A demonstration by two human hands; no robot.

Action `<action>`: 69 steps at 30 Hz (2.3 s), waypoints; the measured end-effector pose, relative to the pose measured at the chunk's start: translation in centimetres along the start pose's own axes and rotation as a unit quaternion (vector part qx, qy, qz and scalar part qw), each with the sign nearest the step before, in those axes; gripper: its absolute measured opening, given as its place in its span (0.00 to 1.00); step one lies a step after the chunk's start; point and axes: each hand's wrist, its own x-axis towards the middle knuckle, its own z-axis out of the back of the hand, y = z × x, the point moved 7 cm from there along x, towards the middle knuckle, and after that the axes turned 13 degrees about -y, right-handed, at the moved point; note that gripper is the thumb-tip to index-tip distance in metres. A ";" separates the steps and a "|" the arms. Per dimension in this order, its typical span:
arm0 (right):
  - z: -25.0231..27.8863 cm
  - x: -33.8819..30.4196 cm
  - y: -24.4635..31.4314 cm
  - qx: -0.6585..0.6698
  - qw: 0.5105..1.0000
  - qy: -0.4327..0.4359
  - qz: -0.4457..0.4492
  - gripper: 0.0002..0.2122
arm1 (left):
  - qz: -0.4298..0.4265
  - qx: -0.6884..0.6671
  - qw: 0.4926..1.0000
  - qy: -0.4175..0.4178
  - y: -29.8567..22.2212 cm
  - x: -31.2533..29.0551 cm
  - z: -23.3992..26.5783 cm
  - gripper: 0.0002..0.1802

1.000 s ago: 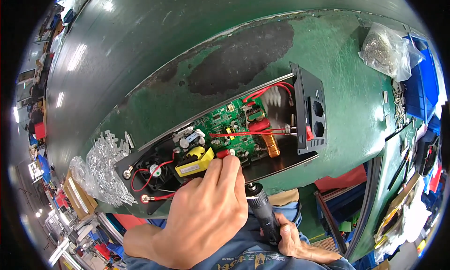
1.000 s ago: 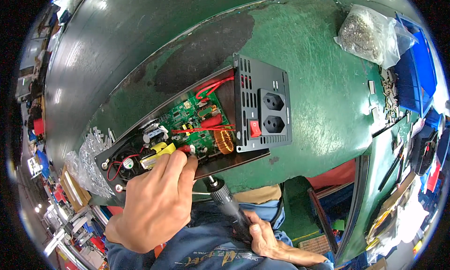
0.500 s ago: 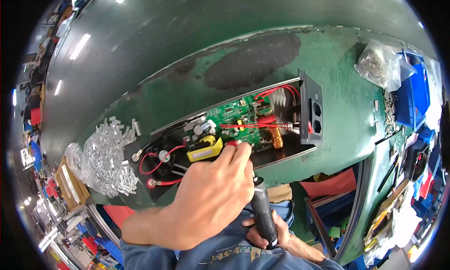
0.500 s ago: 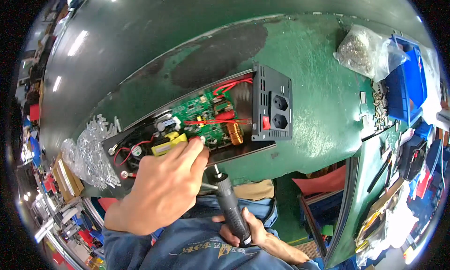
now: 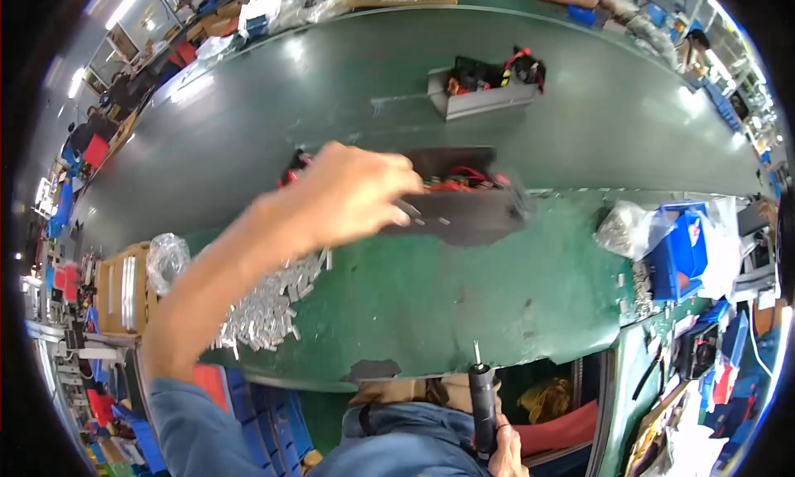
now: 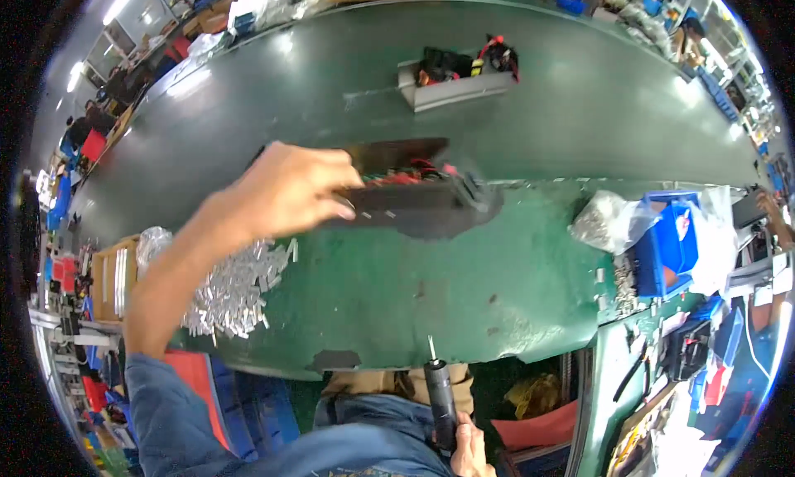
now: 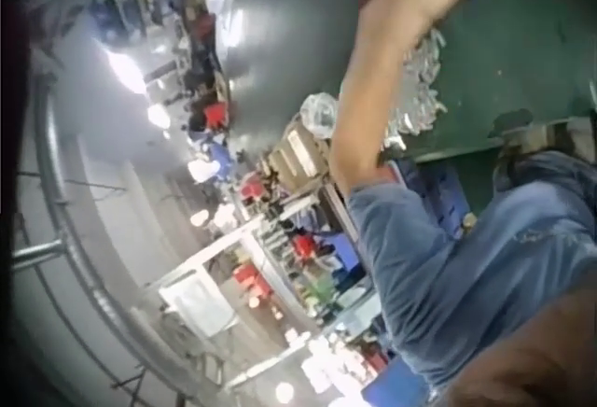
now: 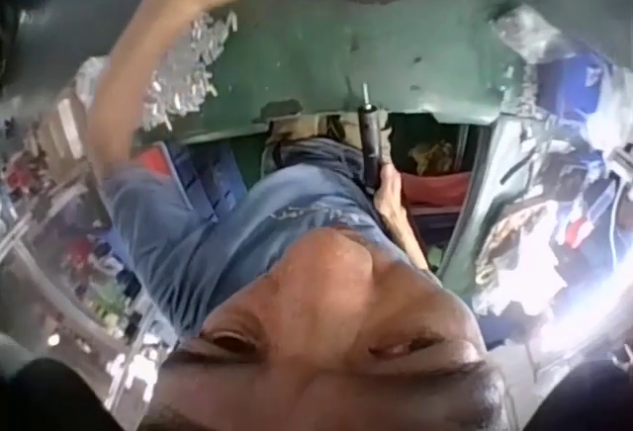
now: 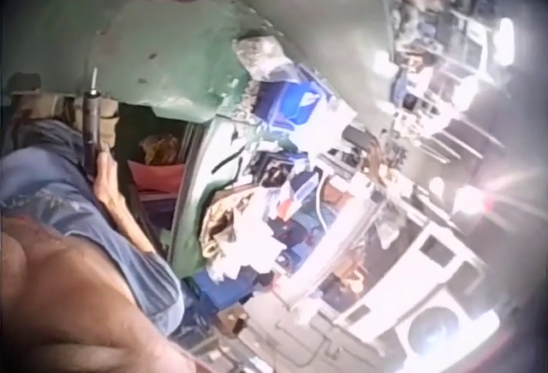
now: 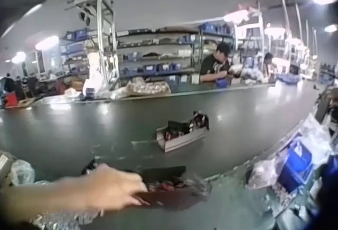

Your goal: Assembling internal components into a metal casing using an electric screwdriver on a production line.

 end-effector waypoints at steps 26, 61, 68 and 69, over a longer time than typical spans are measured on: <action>-1.9 -1.7 5.5 -0.163 0.982 0.094 0.027 0.38 | 0.258 0.189 0.911 -0.261 30.5 0.3 3.2 0.19; 12.4 7.6 17.4 -0.267 0.709 -0.464 0.459 0.16 | 0.252 -0.173 0.938 -0.163 -9.5 -12.1 -4.2 0.16; 6.6 8.3 19.2 -0.078 0.857 -0.196 0.470 0.30 | -0.015 -0.043 0.994 -0.103 -12.3 -5.9 -5.0 0.29; 5.9 8.6 19.3 -0.078 0.865 -0.185 0.459 0.31 | -0.032 -0.061 0.995 -0.068 -11.8 -5.7 -5.7 0.26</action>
